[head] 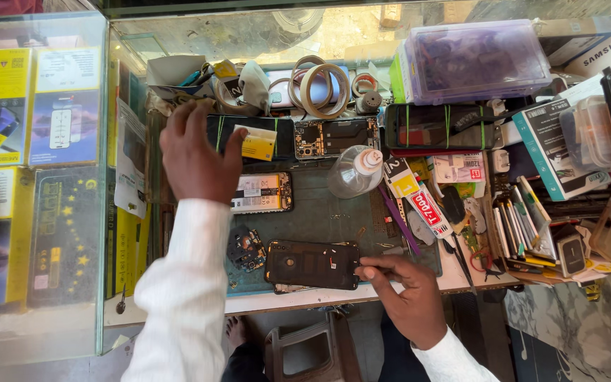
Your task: The person cleans the back cover of a disassembled smartphone using a spray bottle and a toothbrush. They then apply adhesive tape to the back cover and reassemble the phone. Finally, they test the phone's functionality by turning it on and interacting with the screen.
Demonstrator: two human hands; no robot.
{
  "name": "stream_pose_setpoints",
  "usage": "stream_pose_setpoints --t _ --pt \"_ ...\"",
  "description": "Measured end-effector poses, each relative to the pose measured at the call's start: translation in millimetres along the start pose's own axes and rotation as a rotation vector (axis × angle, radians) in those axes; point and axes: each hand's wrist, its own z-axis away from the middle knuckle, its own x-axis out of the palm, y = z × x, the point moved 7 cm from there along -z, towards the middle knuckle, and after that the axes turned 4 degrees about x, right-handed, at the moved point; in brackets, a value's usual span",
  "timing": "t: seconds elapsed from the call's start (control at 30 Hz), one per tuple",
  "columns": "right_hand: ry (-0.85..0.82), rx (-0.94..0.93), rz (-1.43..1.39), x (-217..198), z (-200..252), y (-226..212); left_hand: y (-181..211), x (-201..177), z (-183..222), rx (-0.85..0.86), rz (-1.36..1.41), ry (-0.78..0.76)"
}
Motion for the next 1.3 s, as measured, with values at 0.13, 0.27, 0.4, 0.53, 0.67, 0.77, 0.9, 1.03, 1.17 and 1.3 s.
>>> stream_pose_setpoints --t 0.13,0.27,0.4,0.53,0.67,0.77,0.9,1.03,1.17,1.3 --pt "0.104 -0.019 0.028 -22 0 10 40 -14 134 -0.651 0.977 -0.921" --pt "0.219 -0.072 0.144 -40 -13 15 140 -28 262 -0.247 1.323 -1.465" --pt "0.290 -0.247 0.416 -37 -20 11 139 23 353 -0.312 1.085 -1.676" --pt "0.287 -0.603 0.573 -18 -22 -6 120 83 394 -0.286 0.986 -1.732" --pt "0.303 -0.657 0.685 -14 -23 6 126 110 453 -0.273 0.965 -1.795" --pt "0.286 -0.637 0.696 -14 -19 12 135 100 494 -0.289 0.963 -1.857" --pt "0.264 -0.635 0.672 -11 -29 3 136 109 505 -0.250 0.943 -1.874" --pt "0.243 -0.665 0.690 -5 -24 -5 139 107 514 -0.204 0.931 -1.878" --pt "0.223 -0.658 0.711 -4 -28 -7 132 108 517 -0.158 0.891 -1.858" --pt "0.245 -0.676 0.704 -2 -23 -9 114 107 522 -0.105 0.827 -1.831"
